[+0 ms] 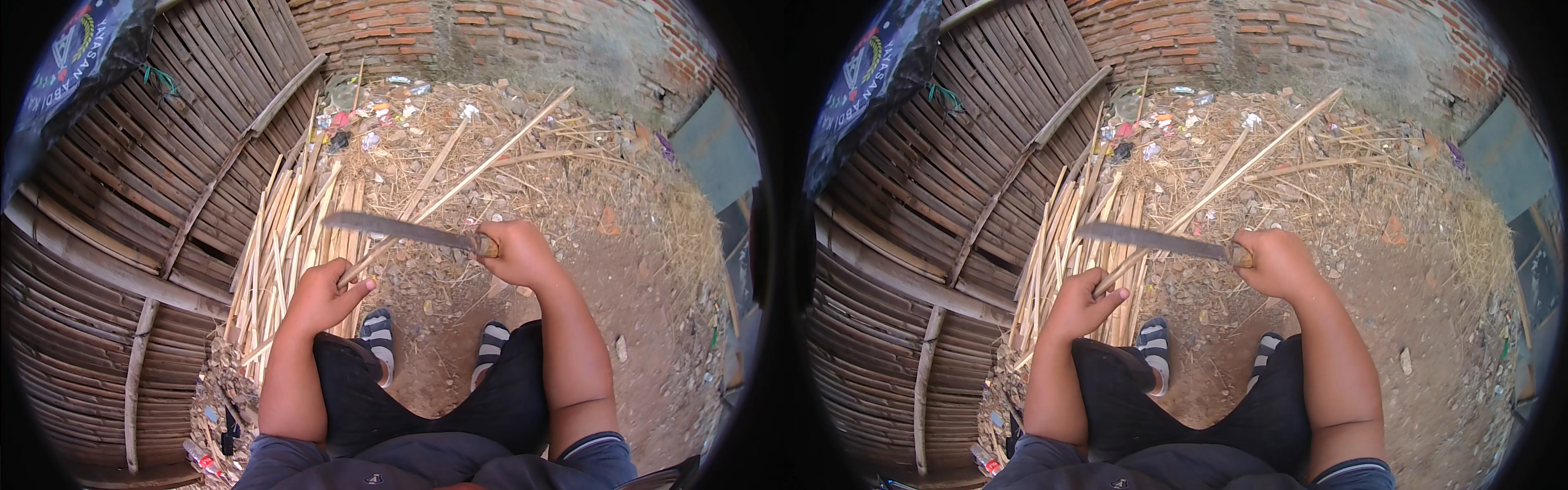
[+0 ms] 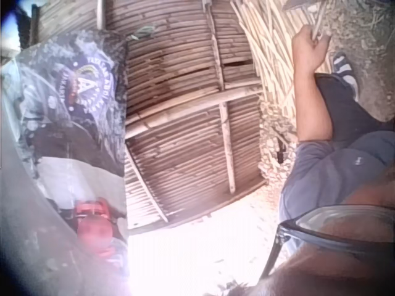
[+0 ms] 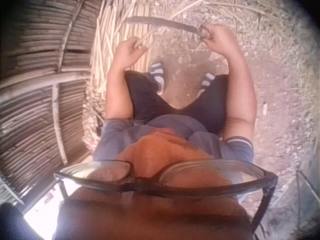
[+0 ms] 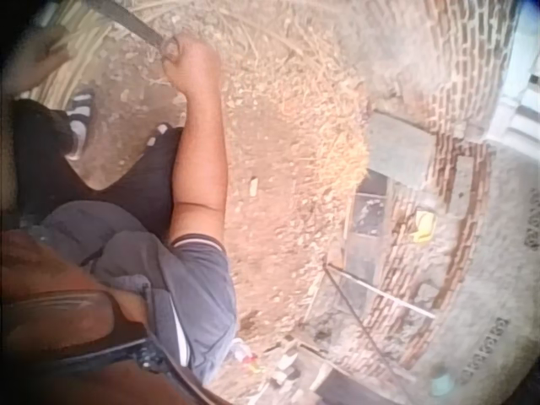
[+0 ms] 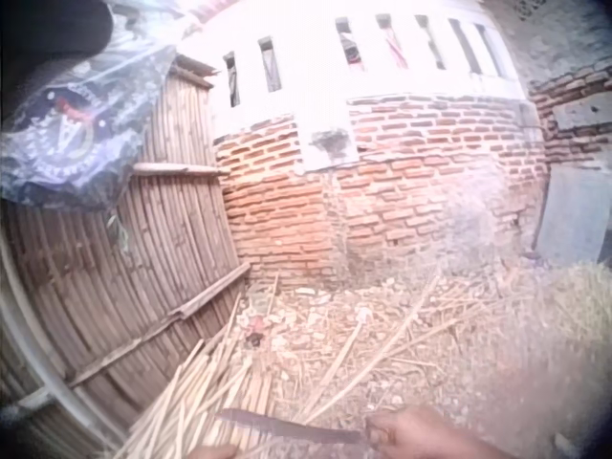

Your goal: The person shaves thin strips of bamboo using a large knife while sitting outside.

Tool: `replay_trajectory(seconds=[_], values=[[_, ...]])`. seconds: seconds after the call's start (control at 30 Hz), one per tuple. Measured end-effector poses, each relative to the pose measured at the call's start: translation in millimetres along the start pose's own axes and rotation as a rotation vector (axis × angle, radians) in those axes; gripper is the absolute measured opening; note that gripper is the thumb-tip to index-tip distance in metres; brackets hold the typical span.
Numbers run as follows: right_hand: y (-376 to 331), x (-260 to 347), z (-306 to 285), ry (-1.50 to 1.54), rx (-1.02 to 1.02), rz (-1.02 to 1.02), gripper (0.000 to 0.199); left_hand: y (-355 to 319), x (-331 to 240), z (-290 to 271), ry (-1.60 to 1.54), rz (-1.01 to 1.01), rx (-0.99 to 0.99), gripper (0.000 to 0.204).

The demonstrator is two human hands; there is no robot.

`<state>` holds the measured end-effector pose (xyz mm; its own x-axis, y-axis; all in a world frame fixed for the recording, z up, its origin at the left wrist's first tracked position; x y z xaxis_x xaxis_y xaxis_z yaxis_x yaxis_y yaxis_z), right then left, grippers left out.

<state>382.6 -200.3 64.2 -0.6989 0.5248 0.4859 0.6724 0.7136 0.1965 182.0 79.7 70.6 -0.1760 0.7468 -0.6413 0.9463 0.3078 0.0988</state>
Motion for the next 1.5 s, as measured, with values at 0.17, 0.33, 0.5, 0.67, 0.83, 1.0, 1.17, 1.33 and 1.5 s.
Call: replay_trajectory(seconds=[0.17, 0.33, 0.5, 0.67, 0.83, 1.0, 1.17, 1.33, 1.5], values=[[0.8, -29.7, -10.0, 0.116, 0.021, 0.115, 0.033, -2.7, -3.9, -5.0, 0.001, -0.014, 0.0, 0.038], [-0.8, -56.3, -22.4, 0.223, -0.323, 0.278, 0.034, 0.9, -2.7, -6.3, -0.016, -0.015, -0.018, 0.038], [0.7, -17.5, -15.3, 0.187, -0.096, 0.174, 0.032, 0.0, -6.7, -2.6, -0.037, -0.017, -0.011, 0.038], [-2.3, 8.5, -1.6, 0.006, -0.003, -0.125, 0.029, -1.1, -1.5, -2.1, -0.017, 0.006, -0.005, 0.036], [1.5, -28.1, -18.6, 0.152, -0.077, 0.205, 0.029, -1.3, -2.5, -4.0, -0.02, -0.049, -0.003, 0.035], [-0.4, -49.3, -22.7, 0.232, -0.293, 0.287, 0.034, 0.4, -1.4, -3.7, -0.045, -0.04, -0.001, 0.033], [1.0, -8.3, -3.4, 0.143, -0.124, 0.099, 0.029, 1.2, 2.8, 3.3, -0.067, -0.033, -0.015, 0.034], [-0.8, 19.3, 6.4, -0.081, 0.03, -0.063, 0.023, 0.8, -0.3, 2.6, -0.033, -0.024, 0.008, 0.035], [4.4, -22.8, -7.2, 0.124, -0.06, 0.172, 0.03, -1.1, -8.4, -0.7, -0.004, -0.037, 0.035, 0.038]])
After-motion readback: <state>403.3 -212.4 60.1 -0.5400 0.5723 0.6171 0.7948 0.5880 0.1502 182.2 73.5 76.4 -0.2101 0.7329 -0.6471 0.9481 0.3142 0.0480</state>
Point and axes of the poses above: each hand's wrist, its own y-axis towards the middle knuckle, its own z-axis out of the palm, x = y × z, the point moved 3 cm from there along y, towards the middle knuckle, and after that the axes turned 1 degree about -x, right-handed, at the moved point
